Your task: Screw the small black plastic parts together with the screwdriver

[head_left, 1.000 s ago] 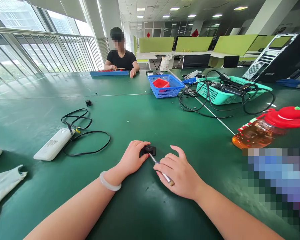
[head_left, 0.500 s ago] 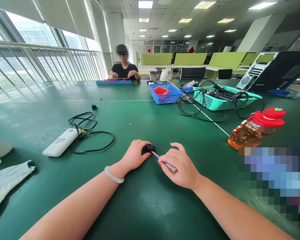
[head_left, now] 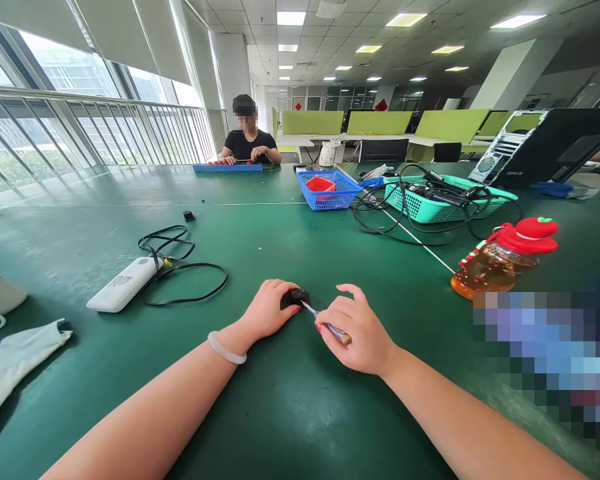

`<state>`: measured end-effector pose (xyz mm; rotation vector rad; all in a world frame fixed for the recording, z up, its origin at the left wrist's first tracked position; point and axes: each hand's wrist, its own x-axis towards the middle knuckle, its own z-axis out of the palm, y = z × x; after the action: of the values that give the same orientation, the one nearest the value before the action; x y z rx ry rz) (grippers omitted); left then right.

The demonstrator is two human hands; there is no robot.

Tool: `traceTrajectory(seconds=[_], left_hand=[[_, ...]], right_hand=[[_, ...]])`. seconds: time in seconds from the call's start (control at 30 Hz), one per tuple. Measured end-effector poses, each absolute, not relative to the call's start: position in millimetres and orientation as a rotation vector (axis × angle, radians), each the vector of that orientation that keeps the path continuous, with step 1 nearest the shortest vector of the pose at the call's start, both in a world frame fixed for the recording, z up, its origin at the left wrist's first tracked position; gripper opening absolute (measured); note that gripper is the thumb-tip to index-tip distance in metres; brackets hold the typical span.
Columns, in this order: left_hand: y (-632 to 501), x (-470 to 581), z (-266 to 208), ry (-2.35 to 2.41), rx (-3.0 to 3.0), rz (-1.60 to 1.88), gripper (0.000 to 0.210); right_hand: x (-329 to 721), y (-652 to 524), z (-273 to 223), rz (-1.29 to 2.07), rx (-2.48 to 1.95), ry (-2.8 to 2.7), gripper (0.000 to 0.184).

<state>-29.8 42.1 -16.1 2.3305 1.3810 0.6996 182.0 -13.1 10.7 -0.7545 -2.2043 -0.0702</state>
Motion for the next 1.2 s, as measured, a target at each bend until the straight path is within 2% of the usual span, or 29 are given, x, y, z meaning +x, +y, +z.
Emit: traceTrajectory(seconds=[0.77,0.97,1.2], left_hand=[[41.3,-28.9,-12.3,1.433,2.234,0.686,0.048],[42.0,-29.9,-13.2,1.42,2.268,0.672,0.044],[43.3,-29.8,-13.3,1.396,2.274,0.643,0.041]], right_hand=[[183.4,-8.4,7.2,-0.165,-0.827,-2.089,0.014],[185.9,-3.9,6.0,-0.174,-0.917,-1.949,0.016],[185.8,1.1,-2.7,0.176,-1.043,-1.869,0.016]])
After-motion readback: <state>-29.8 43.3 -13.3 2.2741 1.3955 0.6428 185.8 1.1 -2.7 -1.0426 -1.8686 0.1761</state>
